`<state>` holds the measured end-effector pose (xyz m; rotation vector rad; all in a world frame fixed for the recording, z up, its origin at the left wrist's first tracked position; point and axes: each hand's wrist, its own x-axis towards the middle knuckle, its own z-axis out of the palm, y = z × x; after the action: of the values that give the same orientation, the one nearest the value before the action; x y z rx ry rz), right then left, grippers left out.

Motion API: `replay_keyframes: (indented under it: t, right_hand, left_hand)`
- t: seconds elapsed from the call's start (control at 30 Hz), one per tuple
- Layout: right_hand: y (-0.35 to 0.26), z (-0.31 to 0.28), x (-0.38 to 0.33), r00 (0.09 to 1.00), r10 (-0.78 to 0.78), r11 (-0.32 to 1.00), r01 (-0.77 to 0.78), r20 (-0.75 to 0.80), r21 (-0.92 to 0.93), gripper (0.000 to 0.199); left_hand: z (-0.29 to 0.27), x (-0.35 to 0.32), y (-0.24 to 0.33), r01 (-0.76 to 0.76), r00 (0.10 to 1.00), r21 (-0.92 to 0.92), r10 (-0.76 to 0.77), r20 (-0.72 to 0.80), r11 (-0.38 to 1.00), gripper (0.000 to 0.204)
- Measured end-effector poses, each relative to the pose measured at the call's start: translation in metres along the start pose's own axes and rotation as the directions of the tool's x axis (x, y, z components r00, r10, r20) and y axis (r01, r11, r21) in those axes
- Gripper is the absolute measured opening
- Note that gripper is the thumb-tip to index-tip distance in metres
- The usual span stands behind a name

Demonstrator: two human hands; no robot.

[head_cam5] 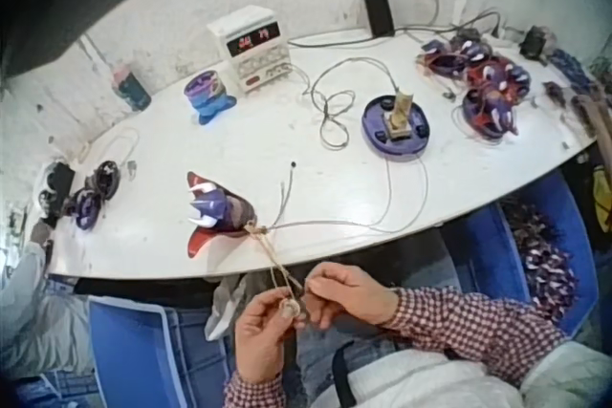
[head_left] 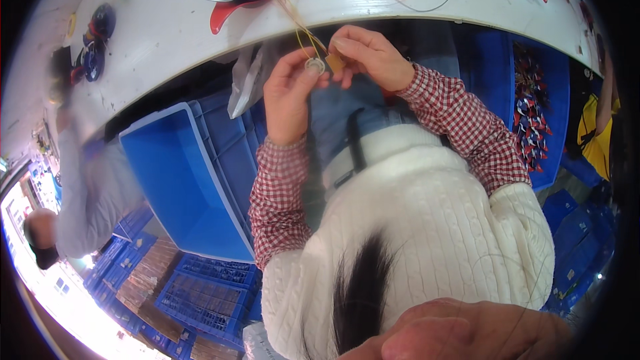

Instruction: Assembling small colorful toy components using strings and a manual assembly jig at a workbench.

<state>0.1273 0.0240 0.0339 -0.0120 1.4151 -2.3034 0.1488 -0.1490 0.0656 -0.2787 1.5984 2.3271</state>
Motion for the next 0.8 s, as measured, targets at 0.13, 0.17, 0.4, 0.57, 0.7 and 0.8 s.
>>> replay_keyframes:
  t: [0.13,0.17,0.4,0.57,0.7,0.8]
  right_hand:
    - [-0.002,0.002,0.004,0.991,0.106,0.975,-0.121,0.087,0.186,0.016]
    - [-0.002,0.002,0.005,0.989,0.114,0.97,-0.132,0.094,0.206,0.016]
    - [-0.006,-0.004,0.008,0.971,0.152,0.9,-0.214,0.186,0.379,0.017]
    - [-0.014,0.002,0.006,0.963,0.211,0.873,-0.264,0.169,0.41,0.015]
    - [-0.01,0.003,0.004,0.978,0.154,0.954,-0.185,0.143,0.235,0.012]
    - [-0.011,0.001,0.004,0.988,0.065,0.996,-0.073,0.141,0.054,0.011]
  left_hand:
    - [0.008,-0.002,0.004,-0.076,0.997,0.143,0.074,0.024,0.987,0.03]
    - [0.008,-0.002,0.005,-0.082,0.997,0.125,0.08,0.018,0.989,0.03]
    - [0.002,-0.001,0.01,-0.042,0.999,-0.021,0.042,-0.014,0.999,0.031]
    - [0.004,-0.001,0.006,-0.056,0.997,0.01,0.057,-0.044,0.998,0.031]
    - [0.011,-0.002,0.004,-0.105,0.993,0.162,0.112,-0.029,0.981,0.032]
    - [0.015,-0.001,0.011,-0.151,0.988,0.294,0.157,0.004,0.944,0.033]
